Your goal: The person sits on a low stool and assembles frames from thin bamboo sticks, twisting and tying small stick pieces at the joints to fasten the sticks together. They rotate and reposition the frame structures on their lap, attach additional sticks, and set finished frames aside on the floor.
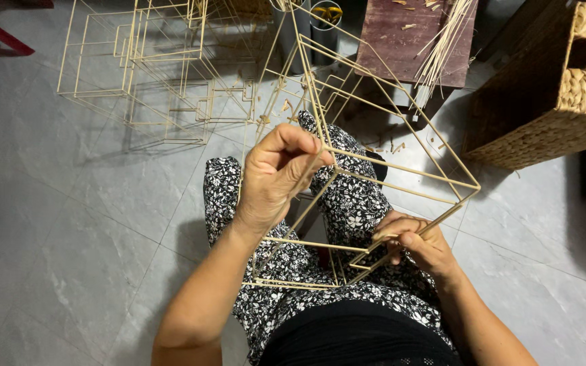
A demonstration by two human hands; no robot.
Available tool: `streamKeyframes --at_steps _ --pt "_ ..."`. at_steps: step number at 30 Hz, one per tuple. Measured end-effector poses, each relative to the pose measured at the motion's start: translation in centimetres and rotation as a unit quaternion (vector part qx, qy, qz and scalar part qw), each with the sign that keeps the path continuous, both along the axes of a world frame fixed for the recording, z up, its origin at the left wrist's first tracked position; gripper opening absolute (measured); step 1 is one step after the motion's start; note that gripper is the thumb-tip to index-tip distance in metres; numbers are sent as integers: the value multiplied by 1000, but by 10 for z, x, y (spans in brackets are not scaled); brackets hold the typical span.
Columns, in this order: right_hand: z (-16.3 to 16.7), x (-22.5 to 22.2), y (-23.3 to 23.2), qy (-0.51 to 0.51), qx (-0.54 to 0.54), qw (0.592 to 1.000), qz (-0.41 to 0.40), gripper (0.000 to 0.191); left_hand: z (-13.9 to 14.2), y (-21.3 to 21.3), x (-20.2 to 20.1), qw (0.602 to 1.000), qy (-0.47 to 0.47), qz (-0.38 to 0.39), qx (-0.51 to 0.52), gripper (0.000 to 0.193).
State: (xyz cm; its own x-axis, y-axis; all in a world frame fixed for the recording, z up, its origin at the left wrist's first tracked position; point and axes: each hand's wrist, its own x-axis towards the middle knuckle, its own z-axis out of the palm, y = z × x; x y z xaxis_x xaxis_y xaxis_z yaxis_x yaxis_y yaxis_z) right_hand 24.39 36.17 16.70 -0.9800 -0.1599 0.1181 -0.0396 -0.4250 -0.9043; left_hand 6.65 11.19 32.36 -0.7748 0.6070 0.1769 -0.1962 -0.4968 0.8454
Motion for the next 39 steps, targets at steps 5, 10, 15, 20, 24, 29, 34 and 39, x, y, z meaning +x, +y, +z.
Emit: streamKeyframes --at_steps 5,10,15,20,24,29,34,39 --pt "1 8 8 -17 -134 991 21 65 3 -5 6 1000 -13 -15 14 9" --pt "-13 6 12 -102 -252 962 -22 57 0 -4 13 999 -41 -22 23 11" --pt "-10 7 33 45 115 969 -216 24 -8 2 25 998 -51 -14 27 11" --pt "29 0 48 87 110 915 -378 18 -14 -2 30 992 -106 -54 33 7" --pt "68 -28 31 141 242 843 -459 23 -17 -9 29 992 -115 -20 49 7" --pt "125 -50 9 194 328 798 -466 15 -23 -7 29 987 -151 -17 48 6" --pt "168 -80 -3 157 382 893 -181 13 -26 1 25 986 -163 -15 37 6" --pt "190 -119 -5 -9 247 969 8 27 -26 3 21 990 -136 32 2 6"
